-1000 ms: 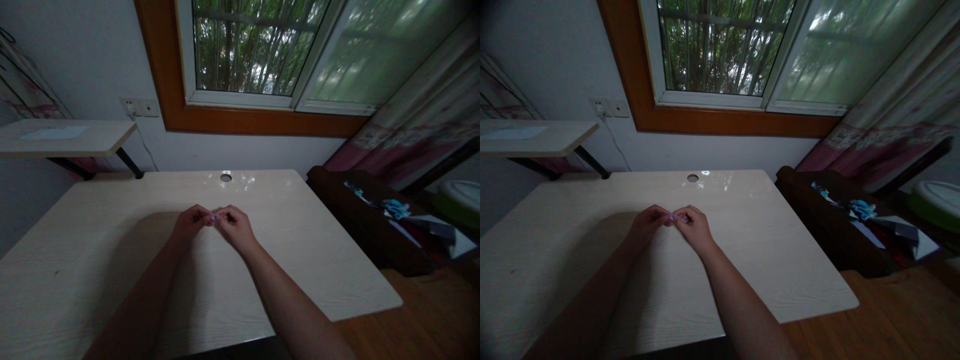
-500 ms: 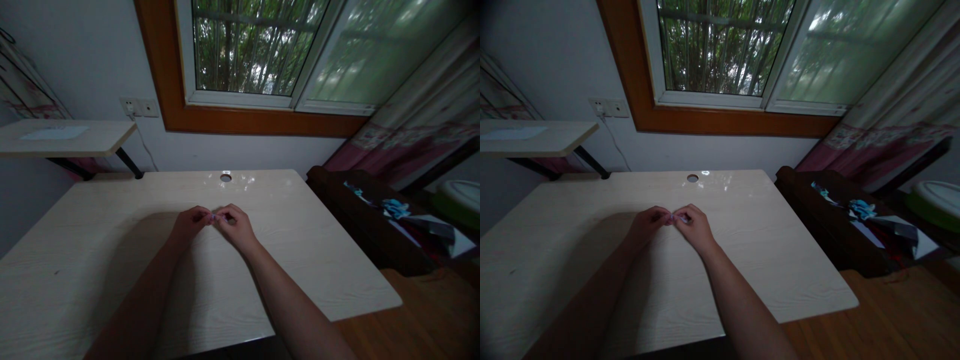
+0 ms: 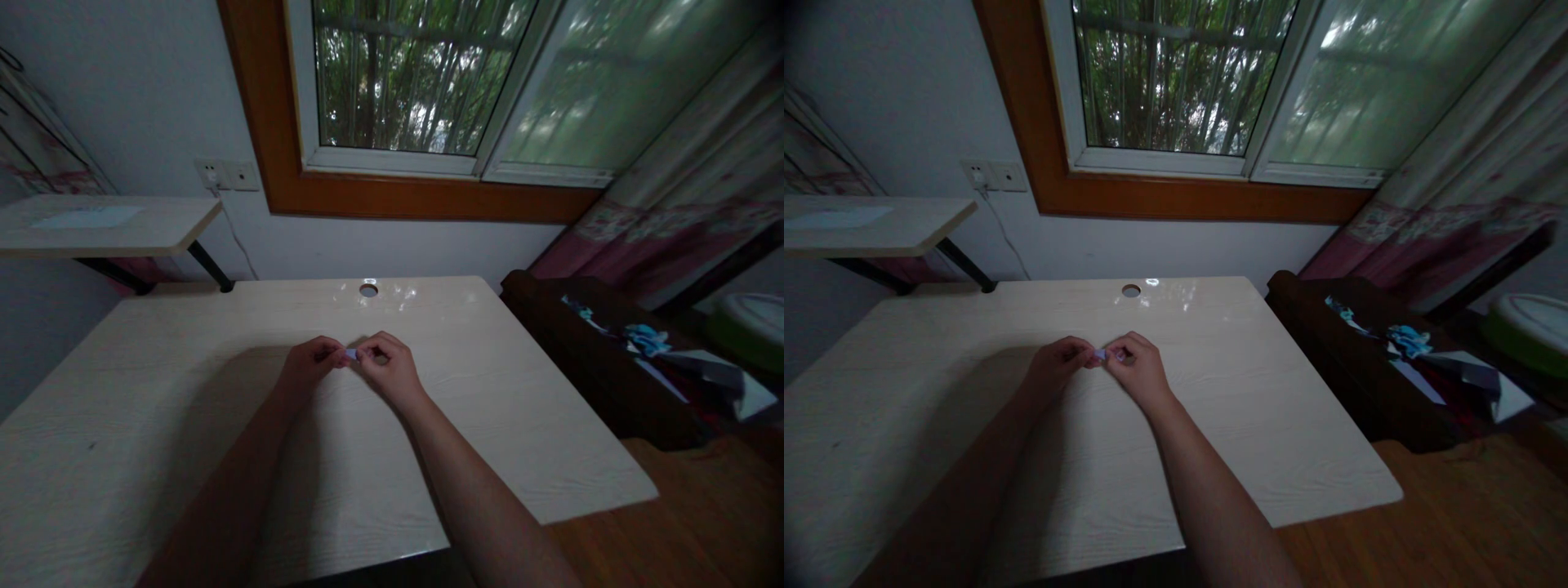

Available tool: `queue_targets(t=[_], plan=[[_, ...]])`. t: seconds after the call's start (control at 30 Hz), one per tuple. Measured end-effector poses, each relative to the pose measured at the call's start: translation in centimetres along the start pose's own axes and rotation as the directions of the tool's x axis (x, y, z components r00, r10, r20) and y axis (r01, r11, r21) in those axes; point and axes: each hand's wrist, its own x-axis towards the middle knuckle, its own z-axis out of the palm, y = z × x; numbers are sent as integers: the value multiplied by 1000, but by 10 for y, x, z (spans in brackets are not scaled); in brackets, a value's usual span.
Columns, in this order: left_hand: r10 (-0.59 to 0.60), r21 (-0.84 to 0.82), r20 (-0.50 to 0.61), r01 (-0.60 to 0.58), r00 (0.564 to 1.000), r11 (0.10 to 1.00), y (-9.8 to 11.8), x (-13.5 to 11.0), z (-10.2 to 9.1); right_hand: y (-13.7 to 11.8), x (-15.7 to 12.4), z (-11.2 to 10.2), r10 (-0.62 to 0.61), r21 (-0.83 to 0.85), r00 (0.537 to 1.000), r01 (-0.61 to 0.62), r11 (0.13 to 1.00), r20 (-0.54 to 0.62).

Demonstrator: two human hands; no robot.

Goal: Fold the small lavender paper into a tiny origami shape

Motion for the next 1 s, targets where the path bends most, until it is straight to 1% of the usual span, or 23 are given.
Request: queue_targets(t=[0.17, 0.27, 0.33, 0.4, 0.47, 0.57, 0.67, 0.8, 0.9, 1.0], plan=[[-34, -94, 3, 34, 999, 995, -2, 1, 2, 1, 1, -1, 54, 39, 998, -54, 998, 11], [-64, -147, -16, 61, 998, 987, 0, 0, 3, 1, 1, -2, 79, 51, 997, -79, 996, 3], [-88, -160, -31, 82, 996, 984, 3, 0, 4, 1, 1, -2, 89, 51, 996, -89, 995, 3], [-111, -159, 0, 110, 994, 981, 5, 0, 5, 1, 1, -3, 93, 49, 996, -93, 994, 6], [-120, -170, 1, 118, 993, 978, 6, 0, 4, 2, 1, -3, 94, 48, 996, -94, 994, 7], [-109, -187, -13, 105, 994, 977, 6, 0, 4, 3, 1, -2, 109, 57, 994, -110, 992, 12], [-91, -212, -25, 83, 996, 974, 7, 0, 5, 4, 0, 0, 163, 102, 986, -164, 981, 22], [-85, -280, 6, 83, 996, 957, 8, 0, 10, 5, -2, 5, 244, 173, 970, -240, 955, -3], [-107, -248, 29, 111, 994, 962, 7, 1, 16, 5, -4, 7, 247, 201, 969, -243, 949, 3], [-102, -194, 3, 101, 995, 976, 5, 1, 18, 5, -5, 9, 203, 182, 979, -201, 962, 10]])
